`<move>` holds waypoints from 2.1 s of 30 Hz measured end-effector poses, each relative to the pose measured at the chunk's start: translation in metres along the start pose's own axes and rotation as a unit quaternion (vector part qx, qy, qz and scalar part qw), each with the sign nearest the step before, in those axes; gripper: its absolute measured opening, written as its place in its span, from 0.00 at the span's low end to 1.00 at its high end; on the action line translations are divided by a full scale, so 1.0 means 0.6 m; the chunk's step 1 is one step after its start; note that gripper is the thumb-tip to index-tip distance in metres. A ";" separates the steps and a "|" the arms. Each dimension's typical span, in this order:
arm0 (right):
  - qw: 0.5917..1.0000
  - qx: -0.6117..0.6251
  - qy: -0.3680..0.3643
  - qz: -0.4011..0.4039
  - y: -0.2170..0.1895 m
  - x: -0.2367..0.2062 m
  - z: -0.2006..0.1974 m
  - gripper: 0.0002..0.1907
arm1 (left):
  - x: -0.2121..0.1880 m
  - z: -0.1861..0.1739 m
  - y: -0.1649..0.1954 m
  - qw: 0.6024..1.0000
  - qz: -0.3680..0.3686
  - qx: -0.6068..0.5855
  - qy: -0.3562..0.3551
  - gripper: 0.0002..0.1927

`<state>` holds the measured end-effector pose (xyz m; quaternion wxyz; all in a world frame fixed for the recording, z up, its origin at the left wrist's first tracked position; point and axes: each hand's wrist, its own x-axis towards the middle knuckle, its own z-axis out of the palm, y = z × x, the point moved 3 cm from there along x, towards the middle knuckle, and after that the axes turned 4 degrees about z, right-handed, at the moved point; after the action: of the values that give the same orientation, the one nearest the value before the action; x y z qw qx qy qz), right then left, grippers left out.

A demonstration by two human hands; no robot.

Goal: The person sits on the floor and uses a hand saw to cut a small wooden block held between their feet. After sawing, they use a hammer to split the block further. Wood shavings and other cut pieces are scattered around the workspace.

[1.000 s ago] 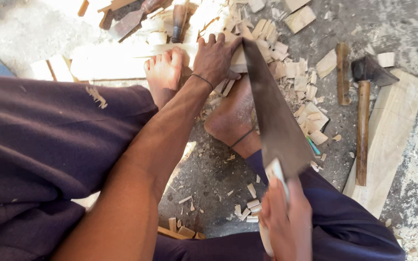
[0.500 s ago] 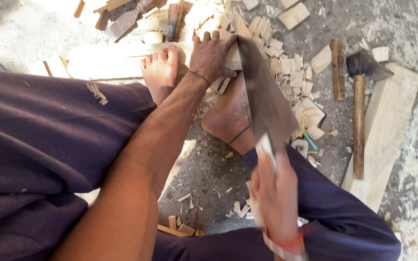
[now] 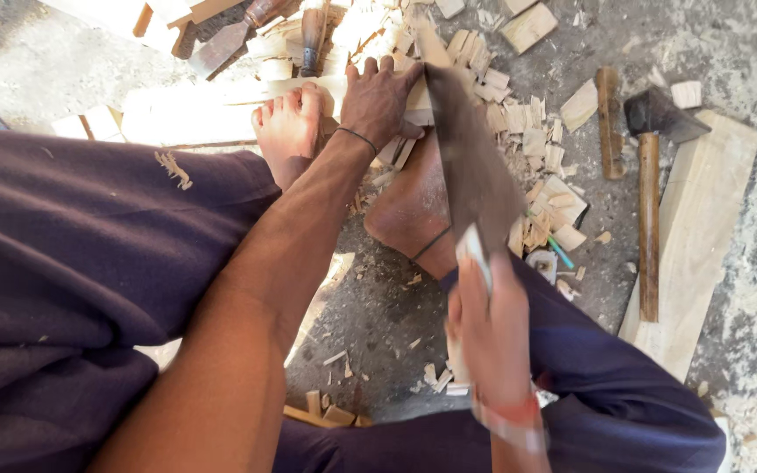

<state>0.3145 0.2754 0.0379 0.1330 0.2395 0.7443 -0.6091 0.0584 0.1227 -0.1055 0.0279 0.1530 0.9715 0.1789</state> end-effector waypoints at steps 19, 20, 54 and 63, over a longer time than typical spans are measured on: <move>0.994 -0.034 0.052 0.088 0.030 -0.085 -0.042 0.18 | 0.000 0.021 -0.001 1.000 -0.009 0.008 0.023 0.56; 0.987 -0.024 0.084 0.135 0.062 -0.100 -0.067 0.20 | 0.002 0.023 -0.001 1.000 -0.009 0.006 0.024 0.57; 0.988 0.054 0.078 0.121 0.118 -0.114 -0.102 0.13 | 0.006 0.020 -0.003 1.000 -0.013 -0.025 0.007 0.55; 0.990 -0.114 -0.010 -0.079 -0.014 0.063 0.015 0.16 | 0.005 0.012 -0.006 1.000 -0.009 -0.026 -0.010 0.53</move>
<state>0.2772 0.2726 0.0241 0.1182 0.1573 0.8240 -0.5313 0.0549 0.1227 -0.1135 0.0427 0.1453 0.9676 0.2020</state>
